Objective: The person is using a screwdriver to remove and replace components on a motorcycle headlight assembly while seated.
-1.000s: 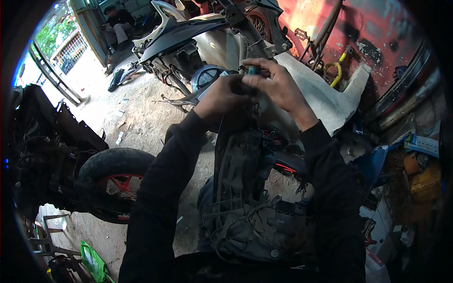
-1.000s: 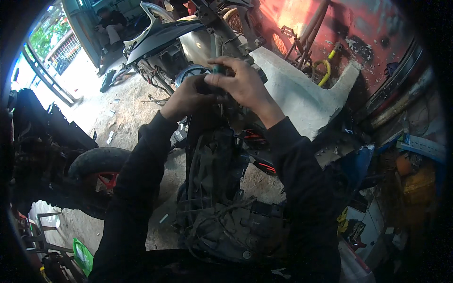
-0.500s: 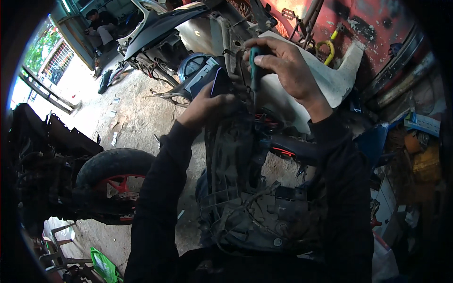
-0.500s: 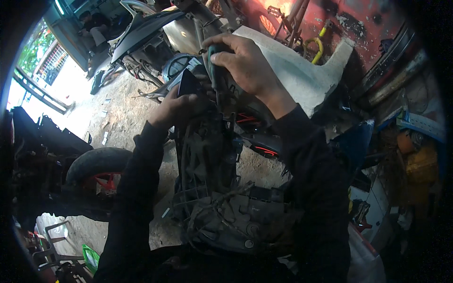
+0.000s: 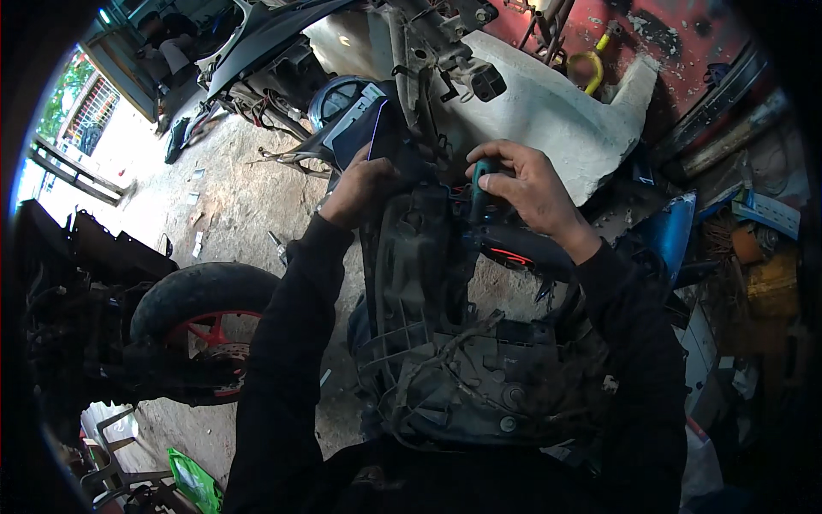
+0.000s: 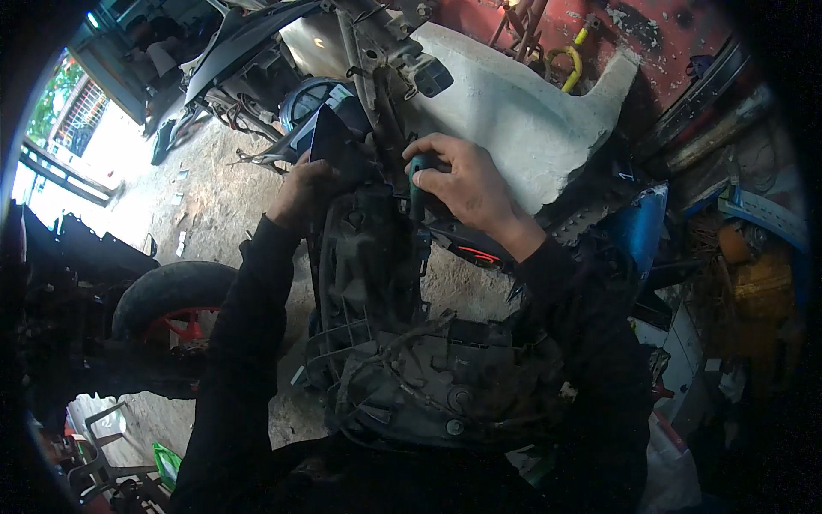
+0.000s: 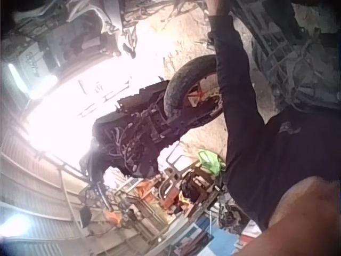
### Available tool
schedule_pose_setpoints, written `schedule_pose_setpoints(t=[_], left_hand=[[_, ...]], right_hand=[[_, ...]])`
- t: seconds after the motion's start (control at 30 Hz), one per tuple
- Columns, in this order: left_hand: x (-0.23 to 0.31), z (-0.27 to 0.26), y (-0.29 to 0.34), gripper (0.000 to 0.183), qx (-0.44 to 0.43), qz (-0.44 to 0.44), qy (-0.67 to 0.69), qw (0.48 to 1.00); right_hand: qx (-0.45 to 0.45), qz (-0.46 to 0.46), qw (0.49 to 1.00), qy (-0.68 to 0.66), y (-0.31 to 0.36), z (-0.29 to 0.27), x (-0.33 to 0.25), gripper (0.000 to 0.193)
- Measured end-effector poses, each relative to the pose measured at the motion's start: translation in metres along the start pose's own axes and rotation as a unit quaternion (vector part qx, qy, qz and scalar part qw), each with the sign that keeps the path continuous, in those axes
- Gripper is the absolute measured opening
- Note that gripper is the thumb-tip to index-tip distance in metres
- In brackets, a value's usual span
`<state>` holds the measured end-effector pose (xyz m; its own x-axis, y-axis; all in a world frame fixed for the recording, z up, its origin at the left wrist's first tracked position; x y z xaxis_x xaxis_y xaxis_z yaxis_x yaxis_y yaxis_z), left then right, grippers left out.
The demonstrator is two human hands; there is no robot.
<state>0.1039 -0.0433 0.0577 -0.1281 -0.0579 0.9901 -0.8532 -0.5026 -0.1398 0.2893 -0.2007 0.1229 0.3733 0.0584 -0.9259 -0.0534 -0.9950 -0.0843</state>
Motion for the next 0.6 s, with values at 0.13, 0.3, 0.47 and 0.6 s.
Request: schedule_pose_setpoints(t=[0.13,0.3,0.47,0.6], left_hand=[[0.0102,0.0093,0.0011,0.042,0.007,-0.081,0.219,0.972],[0.0098,0.0092,0.0016,0.045,0.032,-0.09,0.223,0.97],[0.0082,0.0102,0.0002,0.044,0.036,-0.092,0.221,0.97],[0.0059,0.009,-0.0026,0.043,0.019,-0.098,0.216,0.971]], right_hand=[[0.026,-0.012,0.999,-0.025,0.0014,-0.0035,0.0013,0.029],[0.021,0.007,0.999,-0.044,0.0014,-0.002,0.0,0.029],[0.009,-0.01,1.0,-0.015,0.0023,-0.0032,0.0048,0.03],[0.023,-0.006,0.998,-0.053,0.0031,-0.0063,0.0053,0.03]])
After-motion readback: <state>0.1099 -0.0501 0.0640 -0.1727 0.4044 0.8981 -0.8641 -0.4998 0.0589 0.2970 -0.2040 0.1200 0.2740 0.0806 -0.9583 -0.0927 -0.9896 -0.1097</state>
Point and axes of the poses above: each hand's wrist, its own y-axis away from the middle knuckle, its own z-axis out of the palm, x = y × z, the point moved 2 cm from there along -y, towards the middle knuckle, and after that the axes turned 5 degrees about -x, right-handed, at the moved point
